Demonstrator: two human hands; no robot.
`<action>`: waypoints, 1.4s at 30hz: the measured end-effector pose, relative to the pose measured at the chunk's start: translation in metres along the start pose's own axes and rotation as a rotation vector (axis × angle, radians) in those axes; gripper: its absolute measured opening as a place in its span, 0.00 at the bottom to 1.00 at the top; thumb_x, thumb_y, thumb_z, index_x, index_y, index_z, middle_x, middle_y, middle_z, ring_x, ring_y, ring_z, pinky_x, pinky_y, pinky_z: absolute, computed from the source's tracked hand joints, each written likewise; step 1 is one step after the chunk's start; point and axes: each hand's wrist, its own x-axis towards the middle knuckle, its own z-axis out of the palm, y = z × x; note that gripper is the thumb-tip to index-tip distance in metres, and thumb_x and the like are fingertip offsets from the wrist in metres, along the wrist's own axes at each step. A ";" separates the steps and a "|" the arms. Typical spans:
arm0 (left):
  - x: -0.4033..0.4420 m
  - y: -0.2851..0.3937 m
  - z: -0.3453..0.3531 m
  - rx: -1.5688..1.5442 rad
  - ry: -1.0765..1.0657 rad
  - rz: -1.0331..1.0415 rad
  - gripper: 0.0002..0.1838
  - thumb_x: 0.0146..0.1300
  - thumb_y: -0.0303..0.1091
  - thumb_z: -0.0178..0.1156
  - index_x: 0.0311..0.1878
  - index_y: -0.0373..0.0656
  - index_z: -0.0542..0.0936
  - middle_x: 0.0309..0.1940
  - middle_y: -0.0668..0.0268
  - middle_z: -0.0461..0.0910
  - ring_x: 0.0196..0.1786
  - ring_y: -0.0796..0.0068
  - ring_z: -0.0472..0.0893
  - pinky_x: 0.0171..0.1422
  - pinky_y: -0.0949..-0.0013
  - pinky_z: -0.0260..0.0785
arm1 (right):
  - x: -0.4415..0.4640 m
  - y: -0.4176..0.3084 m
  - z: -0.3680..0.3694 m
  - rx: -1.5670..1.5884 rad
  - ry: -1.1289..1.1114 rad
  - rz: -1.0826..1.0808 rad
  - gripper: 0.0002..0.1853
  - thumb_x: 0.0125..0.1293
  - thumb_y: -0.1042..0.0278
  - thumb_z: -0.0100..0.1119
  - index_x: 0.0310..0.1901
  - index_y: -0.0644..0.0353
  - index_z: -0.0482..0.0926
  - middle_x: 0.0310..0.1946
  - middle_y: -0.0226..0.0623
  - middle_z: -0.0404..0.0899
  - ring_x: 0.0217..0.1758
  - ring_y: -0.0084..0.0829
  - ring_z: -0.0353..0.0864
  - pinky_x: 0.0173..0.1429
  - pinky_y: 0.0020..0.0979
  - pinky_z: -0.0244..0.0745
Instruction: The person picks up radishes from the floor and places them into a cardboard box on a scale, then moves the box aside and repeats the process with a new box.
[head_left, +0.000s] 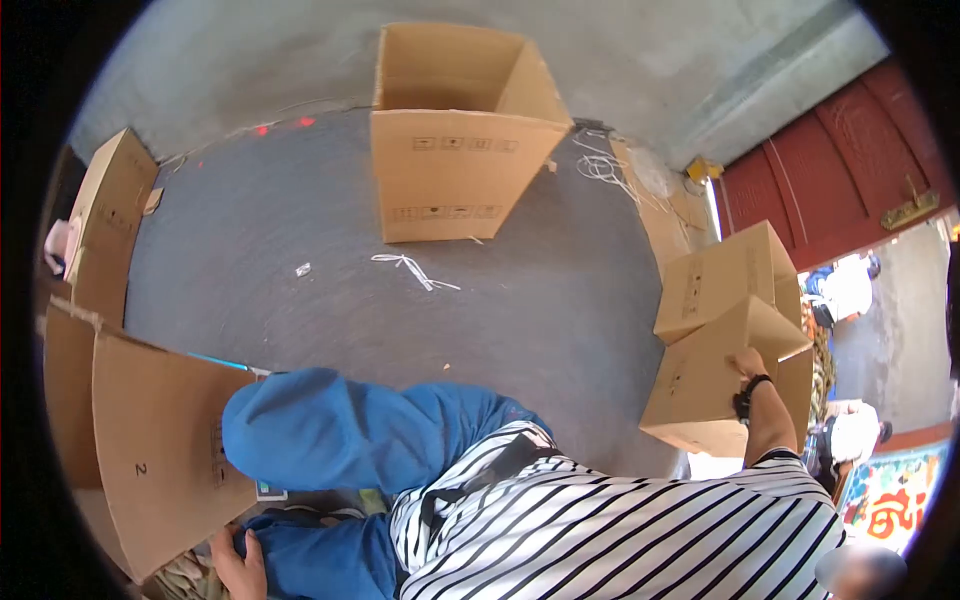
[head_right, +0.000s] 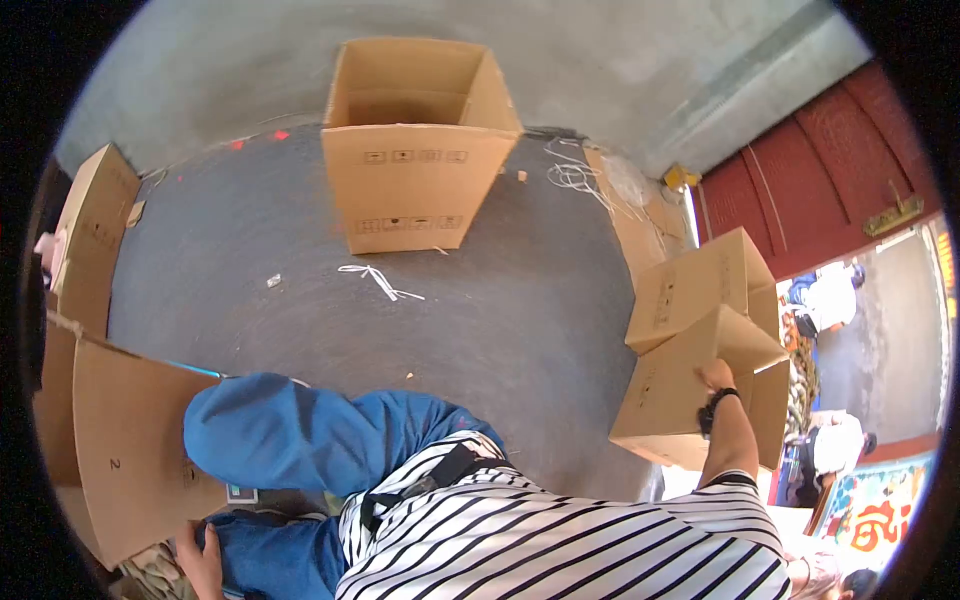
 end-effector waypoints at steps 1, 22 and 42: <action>0.000 -0.004 0.006 -0.037 0.081 -0.005 0.16 0.61 0.34 0.59 0.50 0.34 0.77 0.44 0.50 0.80 0.48 0.52 0.79 0.55 0.59 0.68 | 0.001 -0.051 0.000 0.129 0.004 0.063 0.19 0.57 0.56 0.59 0.33 0.69 0.82 0.31 0.48 0.84 0.31 0.43 0.84 0.31 0.41 0.78; -0.022 -0.007 0.009 -0.068 0.355 0.075 0.12 0.49 0.33 0.64 0.34 0.37 0.76 0.31 0.56 0.75 0.40 0.53 0.74 0.45 0.57 0.64 | -0.155 -0.446 -0.117 0.782 -0.401 -0.631 0.20 0.66 0.59 0.57 0.53 0.66 0.75 0.44 0.37 0.82 0.43 0.28 0.83 0.44 0.27 0.78; -0.046 -0.008 0.008 -0.050 0.408 0.034 0.12 0.49 0.34 0.65 0.35 0.38 0.77 0.31 0.57 0.75 0.40 0.53 0.74 0.47 0.57 0.64 | -0.279 -0.604 -0.150 1.391 -0.630 -0.813 0.20 0.67 0.65 0.55 0.56 0.69 0.71 0.52 0.41 0.78 0.54 0.31 0.78 0.58 0.31 0.74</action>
